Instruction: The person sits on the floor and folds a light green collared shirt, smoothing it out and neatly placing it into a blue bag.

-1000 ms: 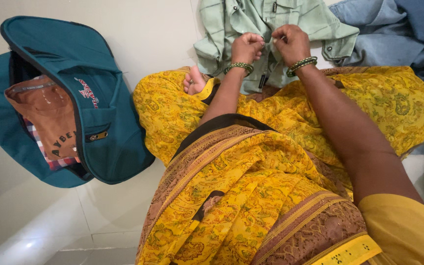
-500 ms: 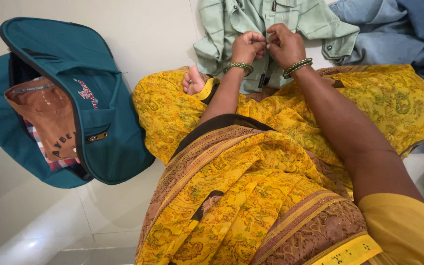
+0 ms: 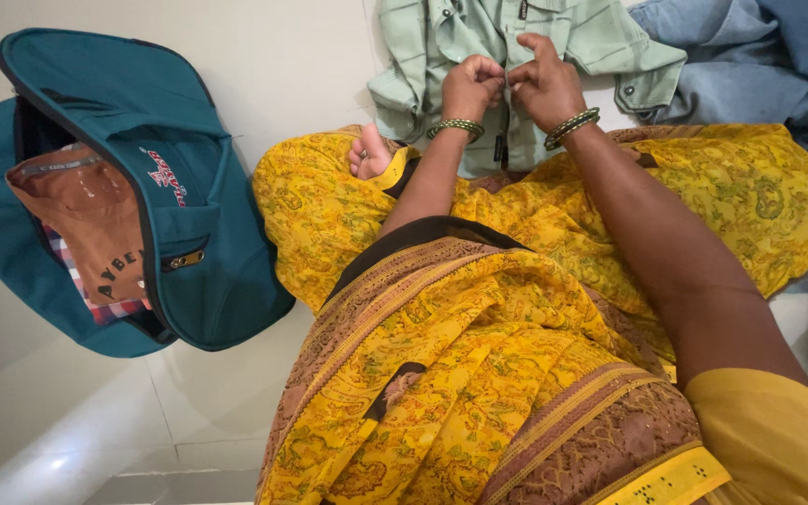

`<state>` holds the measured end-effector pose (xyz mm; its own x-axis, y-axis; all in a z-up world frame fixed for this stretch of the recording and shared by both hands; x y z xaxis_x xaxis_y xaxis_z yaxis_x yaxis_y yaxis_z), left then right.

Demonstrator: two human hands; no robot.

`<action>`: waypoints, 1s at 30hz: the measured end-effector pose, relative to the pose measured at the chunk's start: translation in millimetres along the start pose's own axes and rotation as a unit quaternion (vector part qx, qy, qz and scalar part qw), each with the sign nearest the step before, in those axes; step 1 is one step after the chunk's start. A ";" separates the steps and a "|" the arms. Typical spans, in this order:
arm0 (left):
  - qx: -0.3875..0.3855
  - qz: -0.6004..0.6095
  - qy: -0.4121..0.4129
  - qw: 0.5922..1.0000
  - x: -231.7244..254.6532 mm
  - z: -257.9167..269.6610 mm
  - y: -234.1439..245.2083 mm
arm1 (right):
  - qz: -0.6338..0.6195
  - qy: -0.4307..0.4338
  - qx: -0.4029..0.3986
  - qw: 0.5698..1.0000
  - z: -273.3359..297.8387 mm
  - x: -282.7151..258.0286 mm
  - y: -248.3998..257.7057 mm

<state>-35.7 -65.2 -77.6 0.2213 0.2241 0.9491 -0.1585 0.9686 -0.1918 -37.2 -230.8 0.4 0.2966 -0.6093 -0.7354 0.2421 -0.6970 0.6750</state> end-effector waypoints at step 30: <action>0.019 0.111 0.112 0.987 -3.5 4.3 0.1 | 0.237 0.086 0.012 0.968 4.4 -48.9 7.2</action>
<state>-40.7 -66.4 -79.9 0.3836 0.4522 0.8052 -0.2614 0.8894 -0.3750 -54.0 -207.7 41.0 0.5195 -0.7917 -0.3214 0.0195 -0.3651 0.9308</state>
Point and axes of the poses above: each hand's wrist, its own z-axis away from the middle knuckle, its own y-axis out of the back of the hand, x = y × z, the point moved 5 cm from there along -z, towards the middle knuckle, and after that the axes turned 11 degrees about z, right-handed, at the moved point
